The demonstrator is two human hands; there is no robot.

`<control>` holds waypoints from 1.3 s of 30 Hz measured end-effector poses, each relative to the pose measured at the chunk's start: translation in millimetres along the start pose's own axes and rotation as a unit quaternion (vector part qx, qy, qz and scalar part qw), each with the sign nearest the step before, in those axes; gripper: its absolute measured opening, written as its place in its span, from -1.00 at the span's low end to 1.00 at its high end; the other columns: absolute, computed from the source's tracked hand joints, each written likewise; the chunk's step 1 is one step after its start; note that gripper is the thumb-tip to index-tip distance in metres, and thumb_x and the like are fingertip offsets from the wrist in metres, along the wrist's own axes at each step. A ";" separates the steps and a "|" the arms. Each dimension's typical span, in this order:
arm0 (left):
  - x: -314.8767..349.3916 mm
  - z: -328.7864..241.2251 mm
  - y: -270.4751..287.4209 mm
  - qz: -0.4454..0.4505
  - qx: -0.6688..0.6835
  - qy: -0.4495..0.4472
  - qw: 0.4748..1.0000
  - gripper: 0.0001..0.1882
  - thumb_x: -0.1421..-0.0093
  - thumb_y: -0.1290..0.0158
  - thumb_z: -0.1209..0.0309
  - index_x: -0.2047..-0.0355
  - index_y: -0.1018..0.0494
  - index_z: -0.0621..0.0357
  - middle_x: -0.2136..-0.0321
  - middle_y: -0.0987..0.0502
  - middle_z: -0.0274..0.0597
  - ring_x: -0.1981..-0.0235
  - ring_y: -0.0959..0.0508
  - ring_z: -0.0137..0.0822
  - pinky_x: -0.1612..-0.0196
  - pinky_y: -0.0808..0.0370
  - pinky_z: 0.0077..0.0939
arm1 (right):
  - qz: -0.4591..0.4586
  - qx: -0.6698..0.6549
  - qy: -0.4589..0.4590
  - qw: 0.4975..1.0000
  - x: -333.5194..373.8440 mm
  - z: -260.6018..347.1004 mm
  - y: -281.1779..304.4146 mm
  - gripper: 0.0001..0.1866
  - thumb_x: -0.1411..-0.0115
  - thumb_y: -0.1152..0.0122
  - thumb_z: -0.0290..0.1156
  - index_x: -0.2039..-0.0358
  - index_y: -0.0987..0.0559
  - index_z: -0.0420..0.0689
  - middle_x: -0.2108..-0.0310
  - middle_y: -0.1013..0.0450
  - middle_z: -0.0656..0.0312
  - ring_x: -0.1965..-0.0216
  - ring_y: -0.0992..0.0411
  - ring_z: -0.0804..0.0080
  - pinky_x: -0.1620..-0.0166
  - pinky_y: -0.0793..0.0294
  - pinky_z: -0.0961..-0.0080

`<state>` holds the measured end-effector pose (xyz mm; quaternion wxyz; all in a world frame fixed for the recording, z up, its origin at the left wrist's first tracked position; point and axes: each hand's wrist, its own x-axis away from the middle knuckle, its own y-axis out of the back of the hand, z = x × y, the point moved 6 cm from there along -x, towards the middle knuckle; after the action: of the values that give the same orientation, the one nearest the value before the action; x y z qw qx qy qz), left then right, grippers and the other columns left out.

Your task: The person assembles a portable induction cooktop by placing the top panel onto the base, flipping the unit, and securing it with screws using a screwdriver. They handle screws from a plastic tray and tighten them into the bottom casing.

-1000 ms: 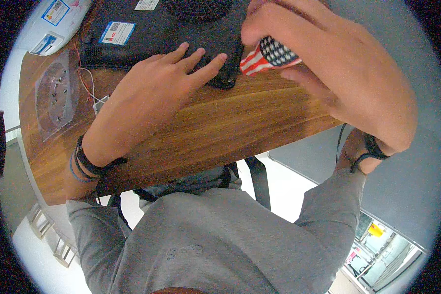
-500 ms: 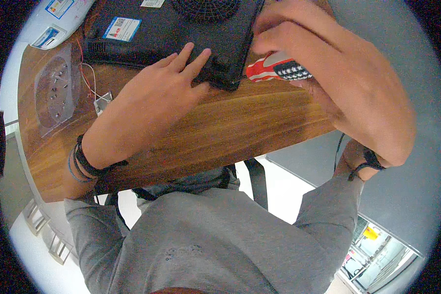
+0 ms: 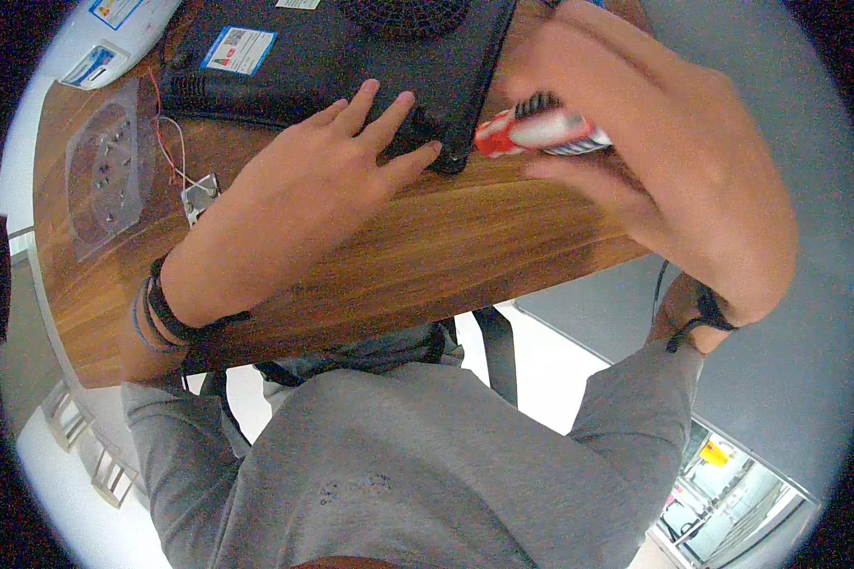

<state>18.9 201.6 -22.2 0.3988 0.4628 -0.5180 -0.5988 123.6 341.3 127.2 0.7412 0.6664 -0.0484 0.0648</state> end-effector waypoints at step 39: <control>2.9 -5.3 -11.3 -0.060 0.049 -0.004 0.997 -0.16 -0.01 -0.37 0.42 -0.36 -0.49 0.39 -0.35 -0.45 0.55 -0.36 -0.49 0.48 -0.35 -0.51 0.05 | -0.027 0.010 -0.054 0.998 5.0 14.6 4.6 -0.50 -0.24 -0.53 -0.34 -0.14 -0.53 -0.09 -0.13 -0.56 0.03 -0.11 -0.63 -0.03 -0.05 -0.63 0.23</control>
<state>23.3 199.1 -34.0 0.3369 0.5095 -0.5195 -0.5975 128.0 327.3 134.1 0.7321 0.6776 -0.0696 0.0090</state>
